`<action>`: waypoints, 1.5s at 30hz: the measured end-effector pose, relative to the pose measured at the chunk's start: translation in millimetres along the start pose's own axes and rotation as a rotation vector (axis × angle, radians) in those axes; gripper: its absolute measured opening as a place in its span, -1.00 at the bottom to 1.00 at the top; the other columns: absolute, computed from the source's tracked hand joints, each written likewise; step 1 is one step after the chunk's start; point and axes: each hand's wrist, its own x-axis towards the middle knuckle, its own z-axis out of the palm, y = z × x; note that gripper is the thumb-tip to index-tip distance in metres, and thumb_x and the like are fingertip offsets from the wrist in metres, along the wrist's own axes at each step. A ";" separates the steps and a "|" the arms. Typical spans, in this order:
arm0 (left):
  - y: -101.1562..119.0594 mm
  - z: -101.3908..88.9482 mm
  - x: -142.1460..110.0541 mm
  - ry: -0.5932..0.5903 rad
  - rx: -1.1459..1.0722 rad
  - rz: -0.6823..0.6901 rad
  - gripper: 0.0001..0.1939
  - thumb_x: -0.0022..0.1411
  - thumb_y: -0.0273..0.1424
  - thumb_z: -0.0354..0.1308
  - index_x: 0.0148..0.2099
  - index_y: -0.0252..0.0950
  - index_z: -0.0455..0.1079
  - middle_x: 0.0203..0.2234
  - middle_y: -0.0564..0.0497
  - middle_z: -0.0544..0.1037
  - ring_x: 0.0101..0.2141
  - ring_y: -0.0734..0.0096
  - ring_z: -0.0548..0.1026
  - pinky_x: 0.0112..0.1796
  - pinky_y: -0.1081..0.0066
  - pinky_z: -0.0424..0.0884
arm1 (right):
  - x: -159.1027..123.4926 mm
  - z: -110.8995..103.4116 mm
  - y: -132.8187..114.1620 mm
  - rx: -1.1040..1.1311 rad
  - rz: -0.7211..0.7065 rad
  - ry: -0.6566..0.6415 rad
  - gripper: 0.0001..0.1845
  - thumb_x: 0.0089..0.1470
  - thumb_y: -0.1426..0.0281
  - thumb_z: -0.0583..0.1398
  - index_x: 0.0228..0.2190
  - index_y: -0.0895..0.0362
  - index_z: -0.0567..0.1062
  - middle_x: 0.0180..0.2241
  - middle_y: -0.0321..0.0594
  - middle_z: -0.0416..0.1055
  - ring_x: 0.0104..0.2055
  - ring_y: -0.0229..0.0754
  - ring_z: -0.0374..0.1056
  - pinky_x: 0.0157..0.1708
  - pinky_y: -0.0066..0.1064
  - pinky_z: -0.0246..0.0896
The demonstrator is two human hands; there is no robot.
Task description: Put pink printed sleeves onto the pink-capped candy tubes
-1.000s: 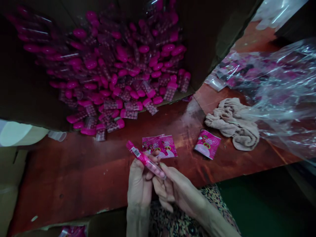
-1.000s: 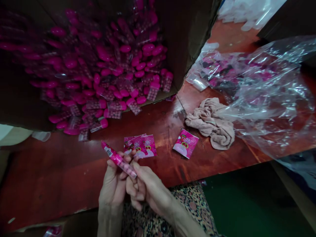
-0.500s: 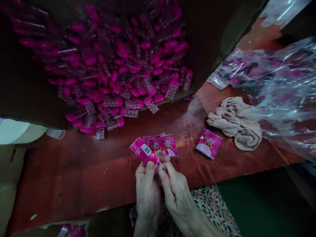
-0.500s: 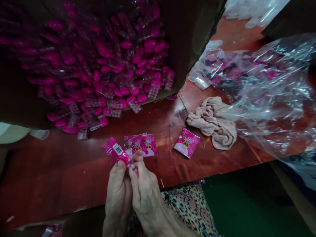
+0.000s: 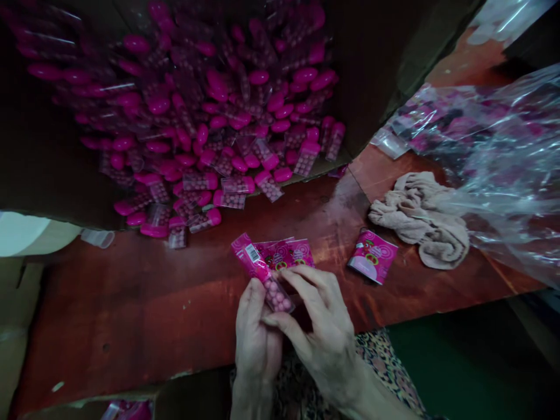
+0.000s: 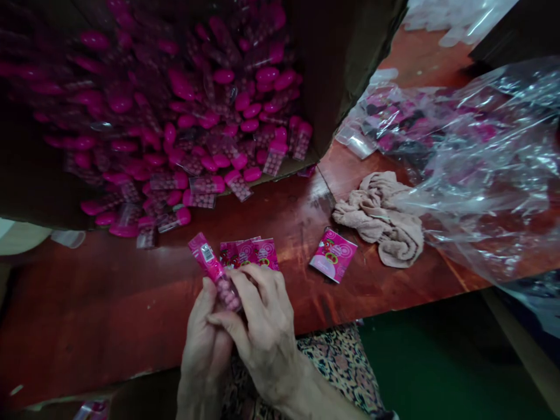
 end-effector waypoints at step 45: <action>5.8 4.8 -9.3 -0.154 0.171 0.134 -0.72 0.15 -0.21 0.13 -0.17 -0.25 0.46 -0.15 -0.06 0.53 -0.19 0.35 0.49 -0.19 0.44 0.40 | 1.3 -9.0 -5.3 1.120 0.861 -0.495 -0.66 0.05 0.10 0.15 -0.42 0.13 0.29 -0.61 -0.45 0.17 -0.67 -0.45 -0.01 -0.71 -0.60 -0.10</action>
